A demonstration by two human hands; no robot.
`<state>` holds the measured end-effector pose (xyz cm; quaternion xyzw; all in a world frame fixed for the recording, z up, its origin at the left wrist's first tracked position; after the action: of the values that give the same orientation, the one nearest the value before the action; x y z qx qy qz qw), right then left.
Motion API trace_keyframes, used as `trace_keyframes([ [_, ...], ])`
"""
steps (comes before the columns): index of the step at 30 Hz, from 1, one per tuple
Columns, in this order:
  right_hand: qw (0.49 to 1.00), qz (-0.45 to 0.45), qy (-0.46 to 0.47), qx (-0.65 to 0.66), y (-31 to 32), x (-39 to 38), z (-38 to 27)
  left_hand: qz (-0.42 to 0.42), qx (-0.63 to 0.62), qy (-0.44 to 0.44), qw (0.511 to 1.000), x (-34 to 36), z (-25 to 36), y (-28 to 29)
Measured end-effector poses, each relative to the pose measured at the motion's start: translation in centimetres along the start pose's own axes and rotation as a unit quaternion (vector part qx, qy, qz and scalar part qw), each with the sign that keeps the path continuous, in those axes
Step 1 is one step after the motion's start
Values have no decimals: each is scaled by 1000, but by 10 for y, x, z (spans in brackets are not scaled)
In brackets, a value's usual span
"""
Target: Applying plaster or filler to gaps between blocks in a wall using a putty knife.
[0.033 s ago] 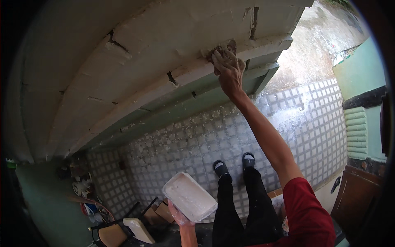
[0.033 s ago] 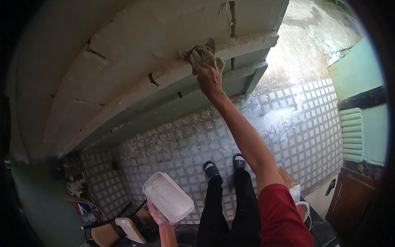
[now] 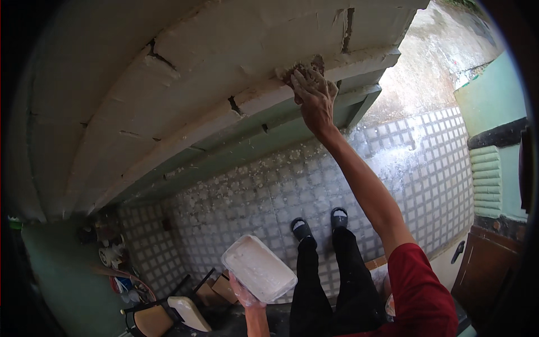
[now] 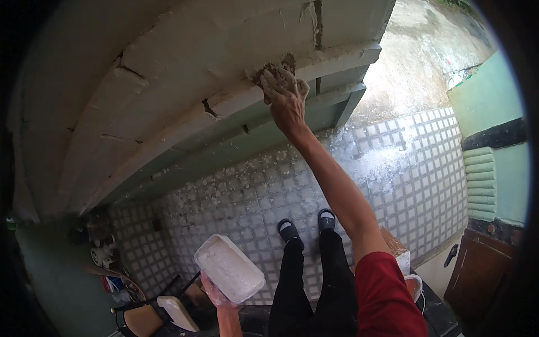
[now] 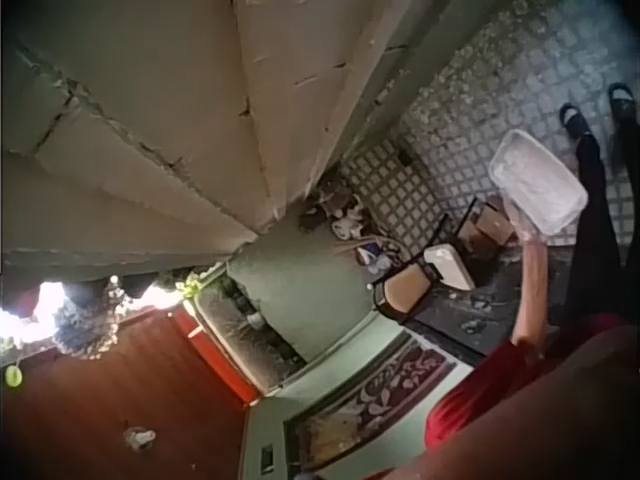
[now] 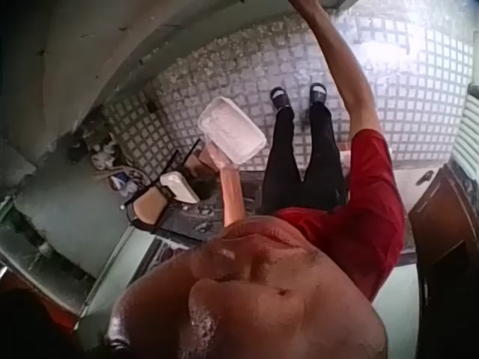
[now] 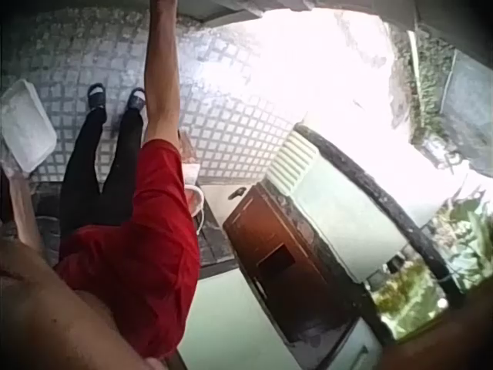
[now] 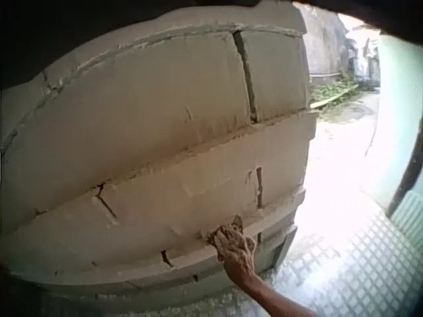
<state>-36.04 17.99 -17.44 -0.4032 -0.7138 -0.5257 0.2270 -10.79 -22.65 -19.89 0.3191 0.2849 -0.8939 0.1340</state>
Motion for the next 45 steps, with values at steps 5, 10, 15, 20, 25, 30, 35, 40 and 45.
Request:
trace_keyframes([
  [5,996,70,34,40,47,45,-38,1,-7,0,1000,-4,2,2],
  [10,997,61,42,-20,20,67,-49,4,-4,1,1000,-3,-1,-4],
  [15,999,-33,3,-11,-3,20,-31,11,-23,19,999,-5,0,0],
  [20,998,51,26,28,41,61,-56,-16,-37,7,999,-7,5,-1],
  [25,996,74,39,-7,21,73,-55,-19,-52,15,998,-8,6,-8],
  [30,998,-58,-13,-18,-1,3,-26,-21,-47,22,998,-12,3,-5],
  [35,967,-29,-170,189,32,2,-7,-1,-17,-1,1000,-16,6,-5],
  [40,533,17,-478,699,10,-6,-14,1,-36,4,999,-18,9,-4],
  [45,488,40,-534,689,-43,3,3,-6,-43,2,999,-14,3,6],
])
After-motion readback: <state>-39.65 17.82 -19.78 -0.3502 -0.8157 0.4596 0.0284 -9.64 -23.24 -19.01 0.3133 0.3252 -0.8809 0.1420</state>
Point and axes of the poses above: each hand's wrist, its own x-axis towards the middle knuckle, its own y-axis out of the back of the hand, z = x × y, the point moved 8 cm from there along x, towards the middle knuckle, and after that the axes turned 5 degrees about -x, right-handed, at the moved point
